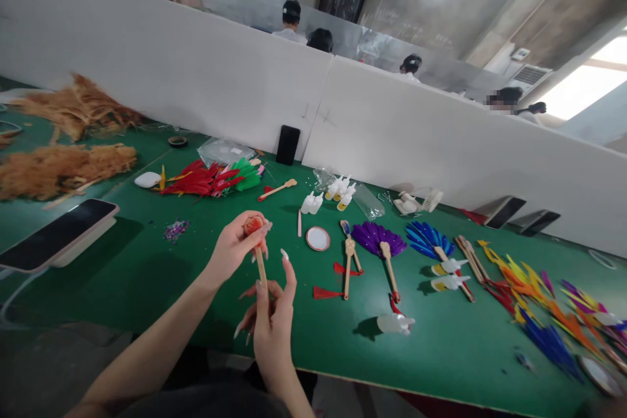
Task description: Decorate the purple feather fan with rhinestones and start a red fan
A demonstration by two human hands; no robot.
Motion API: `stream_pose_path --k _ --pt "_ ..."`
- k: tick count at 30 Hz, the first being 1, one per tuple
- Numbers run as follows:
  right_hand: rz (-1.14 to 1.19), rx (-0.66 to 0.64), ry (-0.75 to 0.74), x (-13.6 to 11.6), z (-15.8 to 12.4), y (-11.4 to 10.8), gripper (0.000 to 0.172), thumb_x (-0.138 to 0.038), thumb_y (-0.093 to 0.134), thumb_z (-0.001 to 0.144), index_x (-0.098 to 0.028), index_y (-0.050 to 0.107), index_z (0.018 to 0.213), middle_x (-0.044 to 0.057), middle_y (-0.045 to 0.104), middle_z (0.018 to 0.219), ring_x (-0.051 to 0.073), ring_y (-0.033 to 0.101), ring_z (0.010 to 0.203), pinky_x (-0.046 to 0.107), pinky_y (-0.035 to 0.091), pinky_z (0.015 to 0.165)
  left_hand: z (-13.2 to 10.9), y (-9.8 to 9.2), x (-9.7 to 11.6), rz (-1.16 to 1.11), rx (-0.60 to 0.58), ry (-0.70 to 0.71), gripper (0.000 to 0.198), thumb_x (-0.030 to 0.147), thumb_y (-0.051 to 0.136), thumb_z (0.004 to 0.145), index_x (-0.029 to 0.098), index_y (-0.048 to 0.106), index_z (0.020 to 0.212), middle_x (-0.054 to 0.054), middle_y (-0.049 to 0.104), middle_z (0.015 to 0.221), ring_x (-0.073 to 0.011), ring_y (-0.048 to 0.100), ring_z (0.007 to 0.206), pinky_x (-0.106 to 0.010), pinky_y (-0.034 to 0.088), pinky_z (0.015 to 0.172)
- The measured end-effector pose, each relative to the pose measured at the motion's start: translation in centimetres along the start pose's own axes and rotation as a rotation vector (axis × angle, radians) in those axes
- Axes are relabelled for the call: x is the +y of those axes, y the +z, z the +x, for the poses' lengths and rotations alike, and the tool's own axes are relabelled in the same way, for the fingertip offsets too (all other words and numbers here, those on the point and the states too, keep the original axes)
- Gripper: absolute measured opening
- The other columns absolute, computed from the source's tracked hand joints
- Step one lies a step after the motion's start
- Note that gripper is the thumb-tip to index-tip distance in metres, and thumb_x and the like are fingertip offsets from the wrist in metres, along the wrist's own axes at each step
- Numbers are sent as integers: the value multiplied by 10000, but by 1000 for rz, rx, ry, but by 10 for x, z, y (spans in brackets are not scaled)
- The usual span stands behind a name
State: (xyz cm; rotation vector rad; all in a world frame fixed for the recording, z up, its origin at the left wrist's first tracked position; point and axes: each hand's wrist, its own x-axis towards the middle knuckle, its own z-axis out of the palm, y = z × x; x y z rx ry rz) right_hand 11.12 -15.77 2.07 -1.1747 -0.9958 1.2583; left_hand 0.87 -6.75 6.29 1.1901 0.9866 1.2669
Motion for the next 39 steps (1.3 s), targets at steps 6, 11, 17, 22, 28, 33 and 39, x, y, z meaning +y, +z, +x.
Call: stream_pose_path --k 6,11,17,22,28,33,39 --pt "-10 -2 9 -2 -3 2 609 -488 468 922 -280 165 1408 -6 654 826 52 525 353 157 397 311 5 9 -14 -92 150 23 296 462 610 824 183 520 783 73 502 450 -70 477 336 -157 340 335" --pt "31 -54 18 -3 -6 4 632 -491 456 926 -292 111 1418 16 665 875 51 527 339 149 375 290 11 11 -19 -159 184 -7 377 535 567 828 181 516 706 72 470 392 -74 441 278 -160 301 288" --pt "51 -17 5 -6 -1 2 602 -489 463 924 -294 152 1401 -14 652 833 33 489 317 149 403 301 10 0 -6 -121 16 -41 492 623 426 861 153 573 877 8 582 473 -114 540 384 -192 377 366" --pt "31 -29 5 -5 2 -1 588 -486 457 927 -295 164 1401 -15 653 824 34 489 317 143 402 294 3 -6 -2 -58 -63 -50 331 411 675 784 177 510 950 43 592 550 -101 556 471 -190 439 465" --pt "-3 -2 -12 -4 0 -2 565 -476 454 931 -292 182 1390 -9 664 827 37 501 334 136 397 299 3 4 -12 -64 58 2 271 429 603 835 176 509 853 45 562 482 -90 504 387 -169 374 371" --pt "-8 13 -25 -5 1 -4 547 -472 455 930 -299 201 1383 -18 659 826 33 498 329 139 412 303 6 9 -14 -34 153 31 293 460 575 851 178 514 797 57 543 448 -78 488 345 -154 358 343" --pt "14 -10 -34 2 1 -2 557 -472 443 936 -304 171 1391 -7 657 850 28 481 319 146 413 299 12 12 -14 -9 128 27 357 509 505 880 178 502 745 54 521 402 -88 460 287 -163 308 291"
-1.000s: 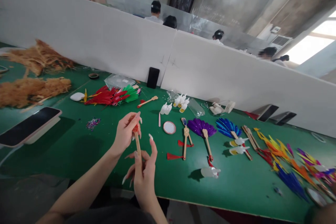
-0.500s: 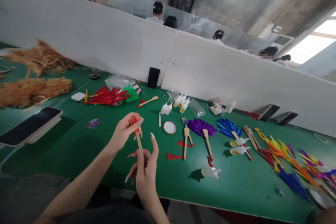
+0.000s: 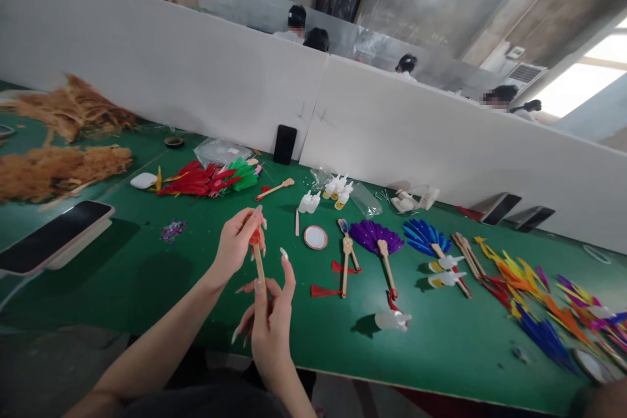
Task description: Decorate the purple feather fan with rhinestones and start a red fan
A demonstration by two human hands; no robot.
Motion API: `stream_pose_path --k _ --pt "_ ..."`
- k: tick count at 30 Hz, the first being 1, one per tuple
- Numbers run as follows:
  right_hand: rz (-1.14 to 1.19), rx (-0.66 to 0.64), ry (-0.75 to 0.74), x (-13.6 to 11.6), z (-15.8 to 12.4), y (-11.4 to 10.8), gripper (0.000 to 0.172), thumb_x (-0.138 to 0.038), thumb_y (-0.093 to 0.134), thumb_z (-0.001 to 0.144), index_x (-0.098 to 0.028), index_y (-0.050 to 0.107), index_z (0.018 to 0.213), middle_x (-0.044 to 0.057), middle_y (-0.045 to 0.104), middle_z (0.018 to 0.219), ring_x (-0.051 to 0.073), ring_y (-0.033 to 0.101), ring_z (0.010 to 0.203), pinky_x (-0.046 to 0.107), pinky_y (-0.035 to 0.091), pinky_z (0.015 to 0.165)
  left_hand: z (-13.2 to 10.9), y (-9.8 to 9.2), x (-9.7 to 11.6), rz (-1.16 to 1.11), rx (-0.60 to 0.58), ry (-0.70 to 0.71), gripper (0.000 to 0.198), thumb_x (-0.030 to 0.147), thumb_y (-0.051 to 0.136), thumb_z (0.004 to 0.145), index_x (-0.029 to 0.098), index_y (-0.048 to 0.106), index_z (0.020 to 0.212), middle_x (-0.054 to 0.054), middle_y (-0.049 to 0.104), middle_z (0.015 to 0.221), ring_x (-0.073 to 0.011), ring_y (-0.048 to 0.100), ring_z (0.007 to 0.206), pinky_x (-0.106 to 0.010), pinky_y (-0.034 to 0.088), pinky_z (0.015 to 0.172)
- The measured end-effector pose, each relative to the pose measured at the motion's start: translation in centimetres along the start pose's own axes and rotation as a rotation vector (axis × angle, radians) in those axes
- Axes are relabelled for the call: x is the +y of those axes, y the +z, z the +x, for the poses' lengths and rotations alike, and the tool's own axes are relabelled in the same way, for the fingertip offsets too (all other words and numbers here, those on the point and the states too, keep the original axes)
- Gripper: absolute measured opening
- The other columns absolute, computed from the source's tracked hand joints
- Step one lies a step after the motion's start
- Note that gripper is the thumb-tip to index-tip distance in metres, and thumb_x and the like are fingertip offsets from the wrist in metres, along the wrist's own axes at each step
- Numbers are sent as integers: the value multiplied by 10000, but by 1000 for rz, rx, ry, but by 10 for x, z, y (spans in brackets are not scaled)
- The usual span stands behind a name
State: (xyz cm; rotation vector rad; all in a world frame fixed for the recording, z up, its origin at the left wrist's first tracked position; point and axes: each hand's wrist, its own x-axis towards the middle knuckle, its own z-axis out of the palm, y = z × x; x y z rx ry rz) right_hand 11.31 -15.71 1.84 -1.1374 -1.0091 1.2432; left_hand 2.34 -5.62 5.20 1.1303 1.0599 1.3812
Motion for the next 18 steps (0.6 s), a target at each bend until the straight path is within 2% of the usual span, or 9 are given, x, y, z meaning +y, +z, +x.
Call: stream_pose_path --k 3,6,8,10,12,15,18 --pt "-3 14 -3 0 1 0 547 -472 444 935 -304 181 1385 -10 653 845 31 491 330 145 415 304 2 -1 2 -16 -43 -18 419 557 422 900 170 510 767 38 528 407 -98 474 303 -174 326 307" --pt "5 32 13 -5 1 -1 546 -472 448 934 -303 190 1385 -17 651 832 35 495 333 146 409 301 2 -6 6 -75 -176 -25 481 590 348 912 147 536 906 5 595 512 -110 547 413 -196 421 401" --pt "20 47 28 -9 1 -2 559 -465 459 931 -302 186 1390 -21 649 827 37 496 329 143 394 292 1 -10 8 -85 -276 -35 432 545 466 888 144 514 1042 1 629 620 -117 611 553 -207 492 528" --pt "28 52 37 -10 2 -3 561 -458 468 930 -296 192 1390 -22 647 819 38 501 331 138 387 291 -1 -14 9 -75 -317 -59 408 443 610 840 155 484 1099 16 626 666 -117 628 635 -211 515 608" --pt "28 50 42 -8 2 -4 561 -457 474 927 -290 201 1388 -21 647 810 41 507 335 137 383 290 -3 -15 9 -74 -305 -80 377 381 648 823 160 481 1080 28 611 643 -114 613 606 -203 506 567" --pt "29 49 37 -4 3 -5 579 -466 487 917 -285 205 1389 -18 652 800 45 502 328 145 381 286 -5 -13 5 -57 -269 -72 306 392 578 870 160 486 1047 22 615 594 -100 562 487 -190 459 464" --pt "36 53 41 -3 3 -5 593 -464 492 915 -292 194 1398 -17 658 802 46 501 328 151 383 290 -7 -9 0 -30 -182 -43 297 418 546 882 162 496 1024 27 613 559 -86 512 399 -183 426 403"
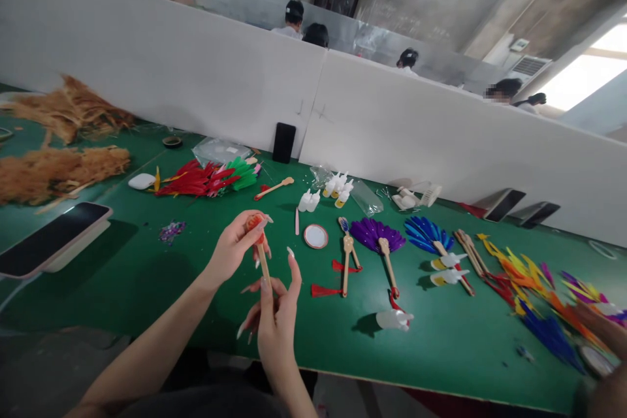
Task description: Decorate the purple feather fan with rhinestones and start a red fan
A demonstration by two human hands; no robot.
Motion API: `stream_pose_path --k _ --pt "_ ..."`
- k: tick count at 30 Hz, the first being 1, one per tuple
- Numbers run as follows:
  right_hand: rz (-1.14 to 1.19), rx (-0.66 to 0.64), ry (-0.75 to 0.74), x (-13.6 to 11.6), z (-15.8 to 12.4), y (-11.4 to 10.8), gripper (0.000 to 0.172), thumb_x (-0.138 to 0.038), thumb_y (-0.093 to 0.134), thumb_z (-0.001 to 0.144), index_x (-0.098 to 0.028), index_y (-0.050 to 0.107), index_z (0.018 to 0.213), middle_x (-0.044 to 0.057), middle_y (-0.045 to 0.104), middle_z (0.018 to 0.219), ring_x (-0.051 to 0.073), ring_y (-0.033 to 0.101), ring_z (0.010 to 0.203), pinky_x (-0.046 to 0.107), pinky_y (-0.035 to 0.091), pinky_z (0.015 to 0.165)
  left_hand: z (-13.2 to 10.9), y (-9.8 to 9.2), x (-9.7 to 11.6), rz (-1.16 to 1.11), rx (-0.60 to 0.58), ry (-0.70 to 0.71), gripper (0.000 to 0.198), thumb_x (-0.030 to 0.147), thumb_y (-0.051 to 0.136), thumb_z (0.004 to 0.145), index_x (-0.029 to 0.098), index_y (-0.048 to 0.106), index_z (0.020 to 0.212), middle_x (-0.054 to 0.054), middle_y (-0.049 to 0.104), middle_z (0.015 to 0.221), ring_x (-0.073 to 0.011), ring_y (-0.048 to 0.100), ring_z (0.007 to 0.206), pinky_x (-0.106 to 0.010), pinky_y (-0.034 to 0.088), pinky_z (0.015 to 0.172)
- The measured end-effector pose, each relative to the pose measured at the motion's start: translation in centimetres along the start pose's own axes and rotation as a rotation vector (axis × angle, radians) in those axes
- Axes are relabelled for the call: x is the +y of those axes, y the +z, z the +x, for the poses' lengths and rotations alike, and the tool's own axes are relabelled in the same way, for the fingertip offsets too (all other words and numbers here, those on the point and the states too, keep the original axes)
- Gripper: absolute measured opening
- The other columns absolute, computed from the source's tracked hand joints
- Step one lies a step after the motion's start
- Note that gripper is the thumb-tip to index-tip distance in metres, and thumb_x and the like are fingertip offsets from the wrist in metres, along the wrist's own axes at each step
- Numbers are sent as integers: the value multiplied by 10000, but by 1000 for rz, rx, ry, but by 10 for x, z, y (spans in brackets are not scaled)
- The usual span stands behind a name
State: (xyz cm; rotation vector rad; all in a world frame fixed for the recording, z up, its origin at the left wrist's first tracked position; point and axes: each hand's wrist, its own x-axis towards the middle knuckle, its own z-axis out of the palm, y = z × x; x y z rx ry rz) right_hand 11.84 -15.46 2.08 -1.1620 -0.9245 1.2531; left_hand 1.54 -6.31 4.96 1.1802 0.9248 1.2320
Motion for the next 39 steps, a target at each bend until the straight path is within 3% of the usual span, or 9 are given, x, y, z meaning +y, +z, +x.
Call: stream_pose_path --k 5,11,14,17,19,22,24,30,39 --pt "16 -31 14 -3 -2 3 617 -483 488 913 -305 163 1407 -13 661 826 40 493 319 151 393 289 0 9 -2 32 189 67 288 451 536 877 170 537 938 50 567 473 -78 463 336 -162 368 338" --pt "35 -58 32 -3 -4 9 617 -487 483 916 -305 157 1406 -9 661 846 28 469 302 156 398 293 7 10 3 37 231 40 370 524 466 895 173 540 804 51 518 389 -75 416 269 -157 289 291" --pt "40 -52 22 -3 -5 9 613 -489 477 918 -303 156 1406 -13 659 838 32 477 307 160 405 300 10 3 4 14 158 21 440 564 402 908 159 550 818 29 538 399 -81 424 278 -170 307 303" --pt "37 -25 11 -4 -4 6 605 -487 480 917 -303 171 1403 -21 649 822 40 499 321 153 397 294 8 -7 7 -7 -54 -1 471 568 382 914 141 551 1019 -10 631 552 -98 541 418 -191 433 420" --pt "38 -15 18 -4 -3 3 605 -488 487 913 -300 185 1402 -24 645 814 40 494 319 149 388 286 5 -13 10 -2 -179 -38 452 509 506 884 164 489 1176 -17 659 688 -120 627 591 -211 506 542" --pt "48 -20 28 -4 -1 0 627 -494 505 901 -289 192 1405 -21 650 795 43 487 315 155 394 287 0 -18 13 7 -233 -98 522 350 686 794 201 446 1234 -17 654 793 -148 662 762 -233 543 645" --pt "63 -25 35 -2 -1 -1 643 -501 519 891 -286 195 1403 -27 648 769 45 480 307 155 388 283 -1 -19 13 -9 -227 -113 478 324 678 800 186 460 1203 -26 660 774 -136 653 673 -230 537 595" --pt "135 -61 105 5 -1 -6 697 -515 557 864 -293 187 1411 -38 637 734 61 496 296 160 388 271 -2 -12 7 3 -192 -121 379 368 609 844 155 479 1129 -32 679 717 -60 482 319 -191 390 348" --pt "130 -57 104 11 1 -7 679 -524 562 857 -277 224 1392 -32 651 745 47 482 283 137 355 260 -1 -1 -18 -19 36 -108 361 413 614 817 147 522 1044 50 568 548 -8 284 275 -165 172 297"
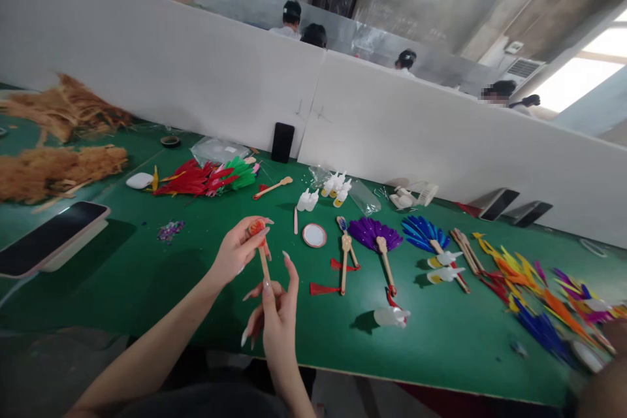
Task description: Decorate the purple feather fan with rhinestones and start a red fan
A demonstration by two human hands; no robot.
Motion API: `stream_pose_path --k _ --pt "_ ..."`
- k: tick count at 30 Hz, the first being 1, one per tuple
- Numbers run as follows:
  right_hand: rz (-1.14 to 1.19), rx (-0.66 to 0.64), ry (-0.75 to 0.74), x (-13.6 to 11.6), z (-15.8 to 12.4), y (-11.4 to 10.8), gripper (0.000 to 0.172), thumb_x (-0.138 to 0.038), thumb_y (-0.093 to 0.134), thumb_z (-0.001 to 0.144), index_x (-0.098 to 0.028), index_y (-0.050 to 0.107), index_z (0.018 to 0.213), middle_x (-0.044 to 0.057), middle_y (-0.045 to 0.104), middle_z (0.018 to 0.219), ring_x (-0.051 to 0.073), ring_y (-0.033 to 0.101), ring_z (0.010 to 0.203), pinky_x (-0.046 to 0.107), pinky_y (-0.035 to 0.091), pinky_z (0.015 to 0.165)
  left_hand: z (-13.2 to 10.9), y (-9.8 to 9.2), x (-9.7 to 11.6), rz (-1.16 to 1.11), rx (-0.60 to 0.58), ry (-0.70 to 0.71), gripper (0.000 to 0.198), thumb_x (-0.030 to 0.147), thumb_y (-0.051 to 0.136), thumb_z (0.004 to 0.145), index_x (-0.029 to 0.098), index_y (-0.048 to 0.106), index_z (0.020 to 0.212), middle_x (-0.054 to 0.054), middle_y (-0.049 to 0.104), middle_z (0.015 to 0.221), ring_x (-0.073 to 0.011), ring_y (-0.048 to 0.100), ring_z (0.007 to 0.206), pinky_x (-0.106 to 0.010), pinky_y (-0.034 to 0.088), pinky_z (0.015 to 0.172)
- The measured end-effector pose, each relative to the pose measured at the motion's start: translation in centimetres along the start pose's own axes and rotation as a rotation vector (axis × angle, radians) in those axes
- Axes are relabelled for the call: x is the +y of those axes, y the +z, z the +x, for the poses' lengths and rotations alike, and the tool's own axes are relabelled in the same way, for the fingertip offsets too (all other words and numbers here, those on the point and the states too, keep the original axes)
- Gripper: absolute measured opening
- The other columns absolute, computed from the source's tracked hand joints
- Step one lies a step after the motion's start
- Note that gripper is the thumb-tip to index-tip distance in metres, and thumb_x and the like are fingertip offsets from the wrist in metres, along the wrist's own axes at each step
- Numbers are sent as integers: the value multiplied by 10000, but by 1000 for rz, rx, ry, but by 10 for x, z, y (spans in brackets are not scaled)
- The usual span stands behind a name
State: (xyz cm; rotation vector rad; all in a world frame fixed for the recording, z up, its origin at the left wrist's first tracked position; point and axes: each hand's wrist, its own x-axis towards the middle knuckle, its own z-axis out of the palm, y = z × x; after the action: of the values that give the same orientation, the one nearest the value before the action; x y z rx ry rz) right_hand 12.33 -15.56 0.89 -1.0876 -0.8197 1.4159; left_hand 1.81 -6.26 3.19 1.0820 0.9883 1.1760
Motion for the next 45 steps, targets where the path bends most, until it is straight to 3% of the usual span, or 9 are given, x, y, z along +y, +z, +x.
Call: stream_pose_path --k 7,14,20,23,27,31,36,45 --pt "4 24 -17 10 -1 5 650 -538 533 870 -276 239 1386 -14 657 780 42 477 285 146 344 268 9 4 -14 -30 101 19 309 435 580 826 153 559 949 73 494 487 -20 273 294 -177 181 325" --pt "-11 -10 32 14 1 4 713 -571 556 837 -273 215 1388 -19 653 776 47 476 282 151 337 265 20 -2 -28 49 164 51 359 528 593 788 170 586 811 56 486 484 -81 465 370 -193 324 364" --pt "-43 0 81 14 0 9 767 -536 618 810 -231 233 1400 -78 589 566 53 421 278 142 330 275 24 -4 -46 33 200 -52 453 599 491 820 168 542 694 78 386 390 -61 355 287 -184 239 312" --pt "-92 -18 83 16 -1 10 772 -528 609 821 -217 225 1415 -130 465 445 48 338 280 129 289 280 20 -6 -45 50 149 -89 498 619 428 844 159 550 697 85 356 372 -56 301 260 -182 196 293" --pt "-183 15 2 19 -1 6 748 -525 577 844 -215 231 1430 -143 381 418 49 300 314 135 289 322 13 -19 -35 184 -19 -125 403 559 576 794 158 568 837 64 504 488 -66 426 330 -179 323 347" --pt "-228 0 30 20 0 4 810 -545 593 821 -193 221 1449 -138 393 396 52 283 303 135 271 304 5 -30 -27 260 -10 -70 340 496 609 794 161 563 824 47 545 543 -73 474 386 -191 392 415" --pt "-100 -119 169 21 4 7 861 -594 592 795 -162 224 1443 -129 449 378 51 303 254 133 280 280 -3 -31 -29 268 -11 -16 334 503 536 841 172 564 809 50 520 519 -75 466 386 -186 393 408" --pt "-239 -83 77 31 9 13 730 -525 525 869 -187 227 1443 -142 385 392 54 303 310 138 298 333 -3 -32 -41 363 182 65 396 501 464 881 168 585 704 28 508 497 -84 456 409 -191 359 427"
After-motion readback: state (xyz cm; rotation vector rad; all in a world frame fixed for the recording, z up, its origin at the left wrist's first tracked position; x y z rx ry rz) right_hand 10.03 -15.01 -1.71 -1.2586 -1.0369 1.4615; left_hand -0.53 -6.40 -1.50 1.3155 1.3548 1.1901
